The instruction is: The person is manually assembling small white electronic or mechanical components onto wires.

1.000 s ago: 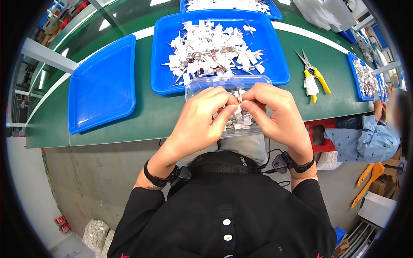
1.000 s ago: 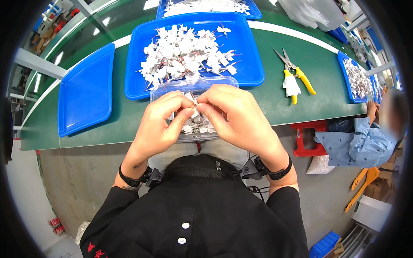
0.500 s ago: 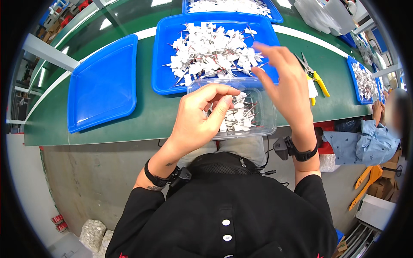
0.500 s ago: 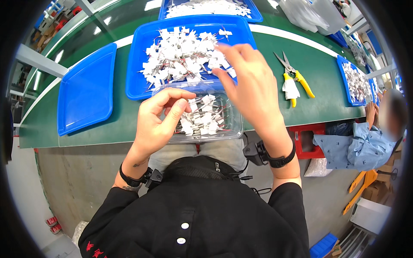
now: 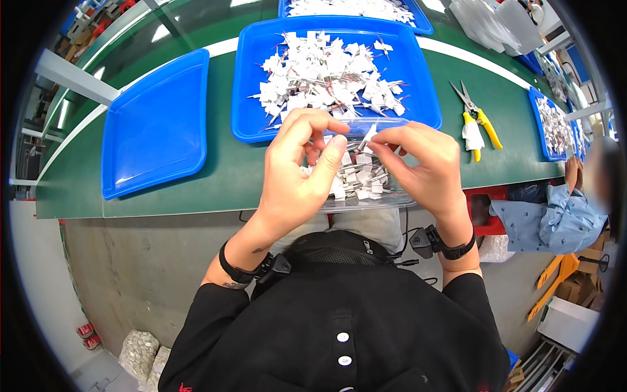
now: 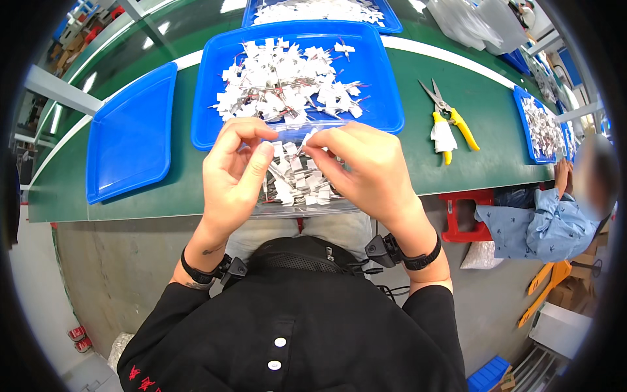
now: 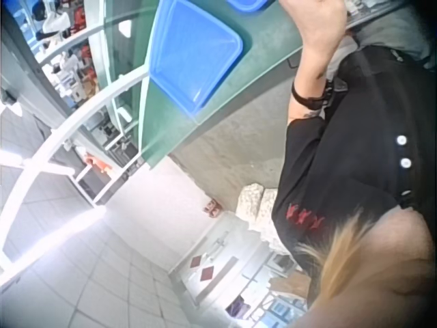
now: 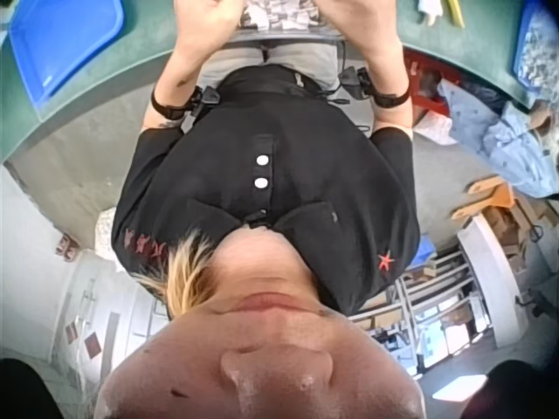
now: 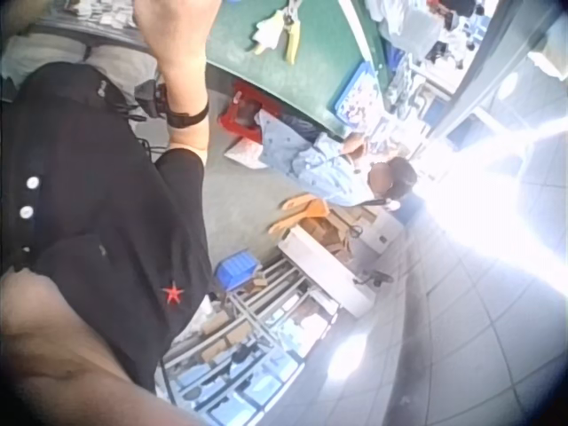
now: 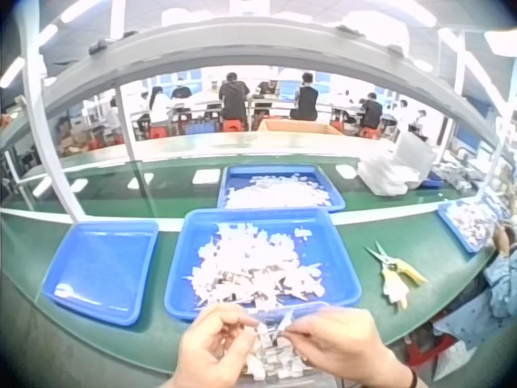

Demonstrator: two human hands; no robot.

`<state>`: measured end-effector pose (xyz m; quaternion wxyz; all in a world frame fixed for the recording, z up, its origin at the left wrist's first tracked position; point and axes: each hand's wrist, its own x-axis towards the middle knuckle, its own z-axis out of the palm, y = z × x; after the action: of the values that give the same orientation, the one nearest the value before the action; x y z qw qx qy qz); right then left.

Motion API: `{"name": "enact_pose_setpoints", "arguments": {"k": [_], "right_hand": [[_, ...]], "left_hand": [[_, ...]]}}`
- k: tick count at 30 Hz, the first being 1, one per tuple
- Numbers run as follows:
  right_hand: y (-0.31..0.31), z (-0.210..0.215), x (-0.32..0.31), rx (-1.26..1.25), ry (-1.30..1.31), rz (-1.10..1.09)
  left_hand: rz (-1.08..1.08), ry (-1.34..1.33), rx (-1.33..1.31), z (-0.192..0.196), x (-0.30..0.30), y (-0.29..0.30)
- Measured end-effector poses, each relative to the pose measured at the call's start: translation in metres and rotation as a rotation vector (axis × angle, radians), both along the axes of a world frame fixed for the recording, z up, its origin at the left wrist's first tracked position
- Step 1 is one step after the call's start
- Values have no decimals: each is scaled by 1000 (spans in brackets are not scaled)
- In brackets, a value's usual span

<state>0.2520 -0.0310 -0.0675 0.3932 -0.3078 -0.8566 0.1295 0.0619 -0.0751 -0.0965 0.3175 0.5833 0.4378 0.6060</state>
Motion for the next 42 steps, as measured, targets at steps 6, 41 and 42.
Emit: {"name": "enact_pose_setpoints", "arguments": {"k": [6,41,42], "right_hand": [[-13,-5,5,-466,415,100],[-13,9,4,-1189,455,172],[-15,7,2,-1137,475,152]], "left_hand": [[-88,0,-47,2,-2,-1],[-55,184,75,3,-3,-2],[1,192,80,4,-2,-2]]}}
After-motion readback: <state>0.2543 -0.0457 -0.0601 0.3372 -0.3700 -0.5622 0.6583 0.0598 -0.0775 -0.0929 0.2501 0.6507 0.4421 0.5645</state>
